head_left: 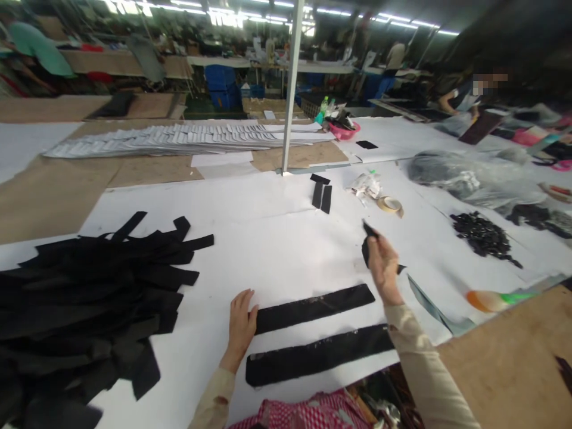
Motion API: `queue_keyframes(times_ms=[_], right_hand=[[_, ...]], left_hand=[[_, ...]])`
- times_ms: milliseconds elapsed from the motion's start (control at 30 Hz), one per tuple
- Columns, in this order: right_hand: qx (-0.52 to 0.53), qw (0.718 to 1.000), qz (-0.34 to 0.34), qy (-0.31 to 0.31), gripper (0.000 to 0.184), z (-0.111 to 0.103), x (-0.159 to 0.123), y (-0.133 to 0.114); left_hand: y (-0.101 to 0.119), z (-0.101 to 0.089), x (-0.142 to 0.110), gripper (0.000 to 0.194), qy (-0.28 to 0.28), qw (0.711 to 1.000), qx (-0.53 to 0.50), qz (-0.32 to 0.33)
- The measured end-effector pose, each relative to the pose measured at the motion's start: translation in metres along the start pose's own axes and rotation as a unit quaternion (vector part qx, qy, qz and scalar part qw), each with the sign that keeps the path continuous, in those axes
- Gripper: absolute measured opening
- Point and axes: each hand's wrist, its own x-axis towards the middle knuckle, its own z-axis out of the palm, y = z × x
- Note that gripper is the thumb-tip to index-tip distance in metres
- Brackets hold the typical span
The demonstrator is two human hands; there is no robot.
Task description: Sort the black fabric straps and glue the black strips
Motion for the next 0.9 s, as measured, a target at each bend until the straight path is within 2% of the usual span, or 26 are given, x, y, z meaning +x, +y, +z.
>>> queue_keyframes(times_ms=[67,167,233,333,400,467,567,633,667,733,800,900], right_hand=[[0.010,0.995,-0.070,-0.078,0.033,0.050,-0.034,-0.026],[-0.010,0.960,-0.161,-0.230,0.035,0.119,-0.102,-0.046],[-0.041,0.933,-0.181,-0.307,0.036,0.151,-0.143,-0.047],[-0.021,0.901,-0.191,-0.388,0.039,0.171,-0.176,-0.044],[0.002,0.875,-0.218,-0.432,0.041,0.163,-0.180,-0.040],[0.001,0.864,-0.238,-0.443,0.046,0.143,-0.176,-0.033],[-0.059,0.898,-0.214,-0.379,0.046,0.096,-0.170,-0.016],[-0.135,0.933,-0.164,-0.291,0.045,0.062,-0.174,-0.002],[-0.175,0.941,-0.141,-0.254,0.049,0.046,-0.179,0.005],[-0.229,0.939,-0.109,-0.234,0.050,0.019,-0.191,0.018],[-0.249,0.931,-0.070,-0.258,0.043,-0.002,-0.200,0.030],[-0.214,0.906,0.053,-0.362,0.028,-0.025,-0.187,0.043]], left_hand=[[0.015,0.009,0.008,0.041,-0.023,0.985,-0.147,-0.088],[0.036,0.020,0.021,0.054,-0.075,0.911,-0.355,-0.195],[0.043,0.024,0.029,0.056,-0.065,0.887,-0.400,-0.222],[0.038,0.025,0.041,0.052,-0.006,0.901,-0.355,-0.250],[0.029,0.024,0.046,0.047,0.028,0.912,-0.322,-0.253],[0.018,0.021,0.049,0.043,0.047,0.919,-0.305,-0.245],[0.005,0.017,0.048,0.038,0.067,0.929,-0.282,-0.232],[0.000,0.014,0.045,0.036,0.074,0.934,-0.269,-0.222],[-0.002,0.013,0.043,0.035,0.076,0.937,-0.263,-0.217],[-0.003,0.012,0.040,0.034,0.081,0.942,-0.252,-0.207],[-0.005,0.011,0.038,0.036,0.087,0.946,-0.241,-0.198],[-0.010,0.007,0.039,0.039,0.089,0.952,-0.225,-0.189]])
